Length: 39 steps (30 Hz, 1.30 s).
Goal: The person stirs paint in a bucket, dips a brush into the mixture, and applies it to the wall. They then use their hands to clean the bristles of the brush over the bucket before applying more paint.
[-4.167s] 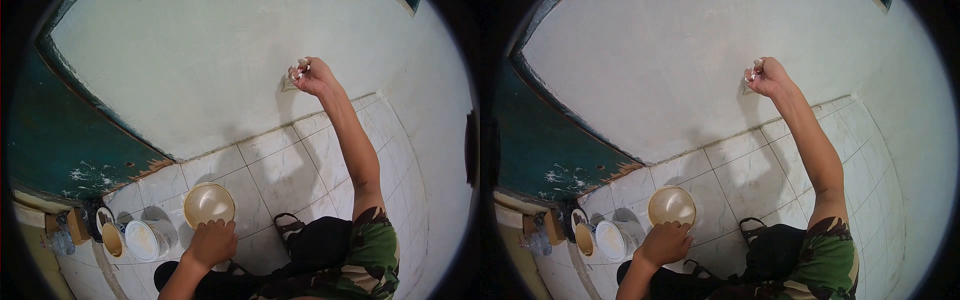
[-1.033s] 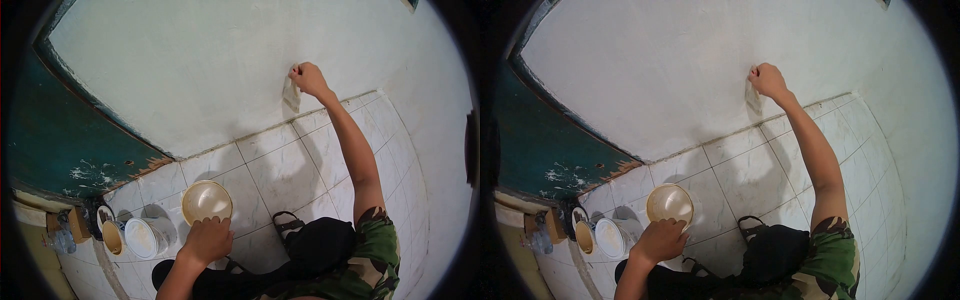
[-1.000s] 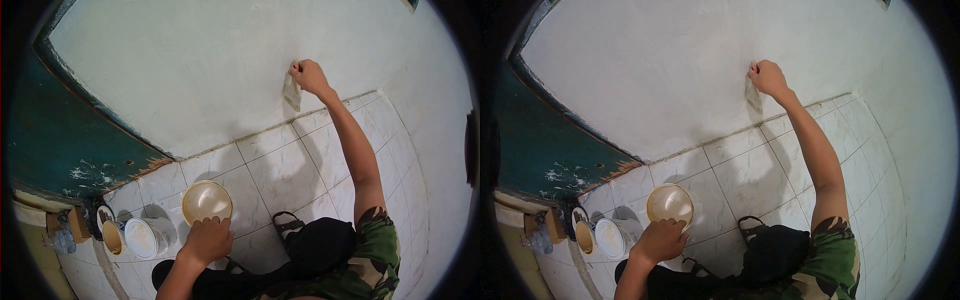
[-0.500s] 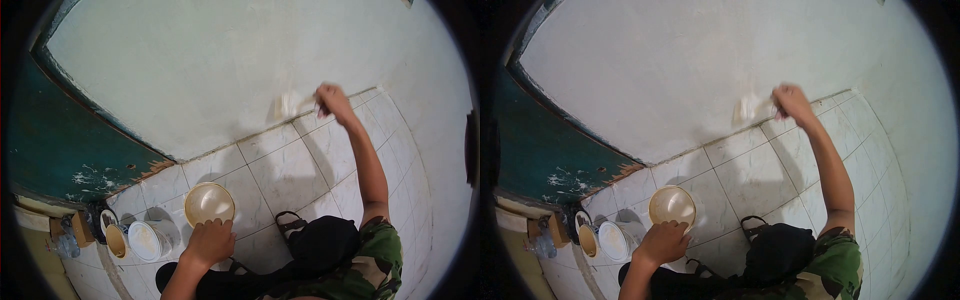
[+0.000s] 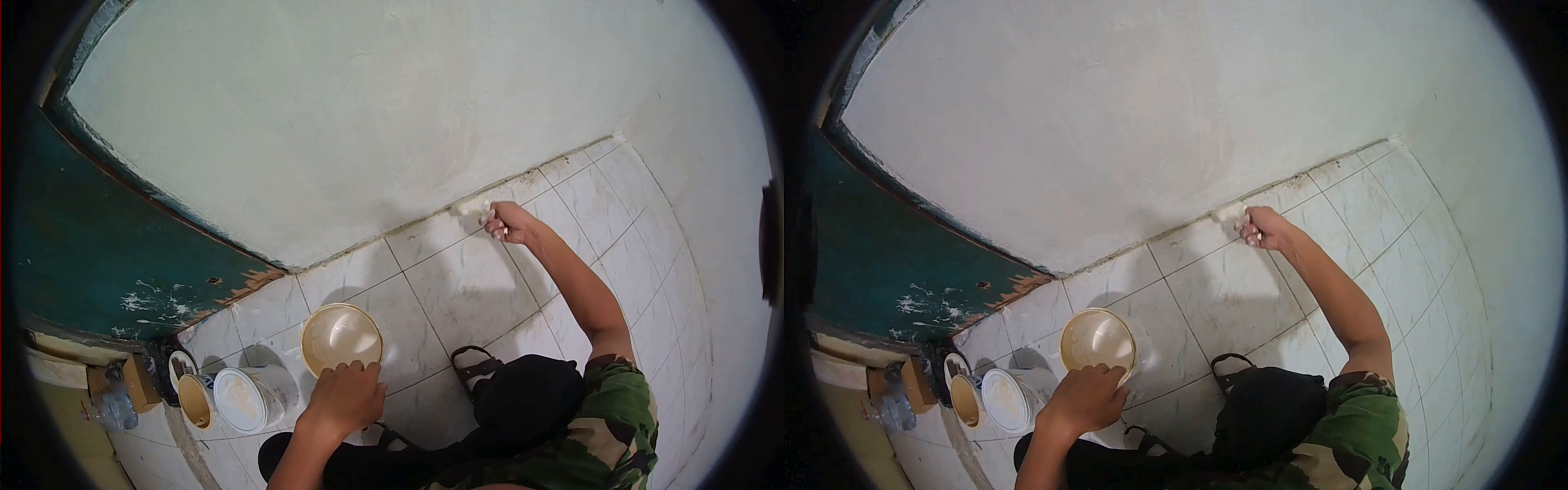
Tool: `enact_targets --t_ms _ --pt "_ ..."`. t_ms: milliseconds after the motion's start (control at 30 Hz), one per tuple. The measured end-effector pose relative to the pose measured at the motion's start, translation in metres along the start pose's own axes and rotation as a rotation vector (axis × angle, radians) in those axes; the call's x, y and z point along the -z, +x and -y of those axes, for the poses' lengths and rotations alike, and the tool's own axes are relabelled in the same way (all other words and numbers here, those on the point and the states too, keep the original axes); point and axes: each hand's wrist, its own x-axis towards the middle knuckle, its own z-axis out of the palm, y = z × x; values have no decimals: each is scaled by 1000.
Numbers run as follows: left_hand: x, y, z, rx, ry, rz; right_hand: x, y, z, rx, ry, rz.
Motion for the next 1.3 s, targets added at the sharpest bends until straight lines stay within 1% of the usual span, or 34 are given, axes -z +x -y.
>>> enact_targets --t_ms 33,67,133,167,233,267,333,367,433,467,533,633,667,733,800,833,967,1067,1167,1267,1300 --pt "0 0 0 4 2 -1 -8 -2 7 64 -15 45" --pt "0 1 0 8 2 12 -16 -4 15 64 -14 49" --pt "0 2 0 13 4 24 -47 -21 34 326 -67 -16" --pt "-1 2 0 16 7 26 -67 -35 45 327 -65 -16" --pt "-1 3 2 16 17 31 -109 -67 65 507 -329 -185" --pt "-1 3 2 11 19 26 -121 -82 72 507 -328 -185" --pt "-1 3 2 2 17 22 -139 -109 85 598 -339 -183" --pt "0 3 2 9 7 28 -145 -122 90 599 -339 -186" --pt "1 4 2 12 -2 35 -154 -146 100 680 -317 -123" --pt "1 4 3 10 4 36 -161 -160 104 679 -316 -127" --pt "0 4 3 6 9 42 -174 -182 109 815 -340 -135" --pt "0 5 4 3 1 47 -179 -198 122 866 -325 -112" --pt "0 5 4 6 -5 45 -182 -205 123 869 -329 -114" --pt "1 5 3 8 -10 40 -188 -217 117 961 -394 -107" --pt "3 6 2 22 -10 54 -187 -224 116 987 -384 -84" --pt "3 6 3 22 -10 54 -186 -225 116 1010 -370 -62" --pt "2 6 4 14 -12 48 -178 -208 106 1018 -345 -90" --pt "0 8 6 12 -11 40 -170 -190 89 1029 -251 -101" --pt "-1 8 6 21 -20 43 -160 -174 86 1085 -209 -2" --pt "1 9 7 18 -29 43 -142 -121 87 1133 -150 9" --pt "1 9 7 17 -30 42 -132 -97 81 1087 -136 5"
